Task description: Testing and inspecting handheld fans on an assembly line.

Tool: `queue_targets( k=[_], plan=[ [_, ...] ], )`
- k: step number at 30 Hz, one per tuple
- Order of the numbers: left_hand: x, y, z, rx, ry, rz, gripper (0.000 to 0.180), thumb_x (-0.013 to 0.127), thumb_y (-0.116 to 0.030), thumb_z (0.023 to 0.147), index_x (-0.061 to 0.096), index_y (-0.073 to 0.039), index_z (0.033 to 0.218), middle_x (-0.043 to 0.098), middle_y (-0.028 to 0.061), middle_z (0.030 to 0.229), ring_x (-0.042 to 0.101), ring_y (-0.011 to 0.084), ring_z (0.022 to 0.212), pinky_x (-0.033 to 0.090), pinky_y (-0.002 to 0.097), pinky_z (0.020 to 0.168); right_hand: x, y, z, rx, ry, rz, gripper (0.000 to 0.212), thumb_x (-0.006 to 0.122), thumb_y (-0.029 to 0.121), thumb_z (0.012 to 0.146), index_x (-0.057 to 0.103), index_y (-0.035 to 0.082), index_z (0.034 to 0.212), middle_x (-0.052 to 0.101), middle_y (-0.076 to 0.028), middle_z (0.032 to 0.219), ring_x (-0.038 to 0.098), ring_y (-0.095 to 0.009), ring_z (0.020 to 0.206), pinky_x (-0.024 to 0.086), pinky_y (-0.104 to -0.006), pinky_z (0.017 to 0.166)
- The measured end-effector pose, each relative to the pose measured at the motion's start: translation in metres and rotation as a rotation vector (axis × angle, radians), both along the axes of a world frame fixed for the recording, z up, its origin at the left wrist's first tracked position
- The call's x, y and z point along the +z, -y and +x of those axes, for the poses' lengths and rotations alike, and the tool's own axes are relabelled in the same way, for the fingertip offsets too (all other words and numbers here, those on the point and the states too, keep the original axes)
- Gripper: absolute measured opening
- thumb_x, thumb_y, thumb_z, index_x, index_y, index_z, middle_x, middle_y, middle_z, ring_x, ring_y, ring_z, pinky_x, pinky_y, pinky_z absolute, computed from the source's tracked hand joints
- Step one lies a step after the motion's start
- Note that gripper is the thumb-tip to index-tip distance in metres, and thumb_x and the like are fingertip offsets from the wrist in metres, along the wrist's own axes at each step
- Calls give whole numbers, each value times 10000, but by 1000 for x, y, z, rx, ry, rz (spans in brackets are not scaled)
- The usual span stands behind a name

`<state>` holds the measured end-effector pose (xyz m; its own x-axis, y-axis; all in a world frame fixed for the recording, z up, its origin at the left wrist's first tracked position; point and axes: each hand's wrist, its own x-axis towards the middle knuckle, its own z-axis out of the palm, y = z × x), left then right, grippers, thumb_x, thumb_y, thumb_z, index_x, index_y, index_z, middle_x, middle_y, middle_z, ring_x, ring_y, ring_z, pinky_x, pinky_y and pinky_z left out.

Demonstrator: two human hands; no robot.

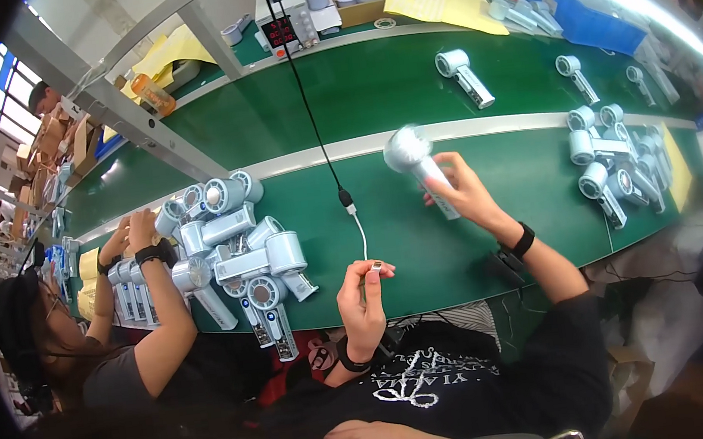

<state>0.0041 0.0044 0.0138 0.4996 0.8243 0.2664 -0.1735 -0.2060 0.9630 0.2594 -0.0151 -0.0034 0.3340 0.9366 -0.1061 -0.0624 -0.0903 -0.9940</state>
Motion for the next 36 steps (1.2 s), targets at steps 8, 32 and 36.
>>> queue_targets(
  k=[8, 32, 36],
  plan=[
    [14, 16, 13, -338, -13, -164, 171, 491, -100, 987, 560, 56, 984, 636, 94, 872, 618, 141, 825, 491, 260, 778, 46, 41, -78, -237, -923, 322, 443, 539, 182, 907, 412, 10, 1295, 532, -127, 1187, 564, -181, 952, 522, -365, 782],
    [7, 33, 16, -262, -58, -186, 95, 550, -40, 938, 581, 50, 935, 674, 108, 826, 659, 155, 768, 504, 271, 710, 31, 39, -116, -267, -1029, 500, 514, 609, 91, 819, 396, 9, 1279, 431, -60, 1066, 451, -83, 767, 452, -231, 627],
    [0, 33, 15, -293, 27, -343, 117, 541, -56, 952, 578, 50, 920, 670, 93, 825, 645, 130, 763, 494, 251, 705, 26, 38, -118, -279, -912, 544, 492, 608, 60, 829, 397, 42, 1273, 447, -67, 1048, 465, -99, 784, 459, -258, 661]
  ],
)
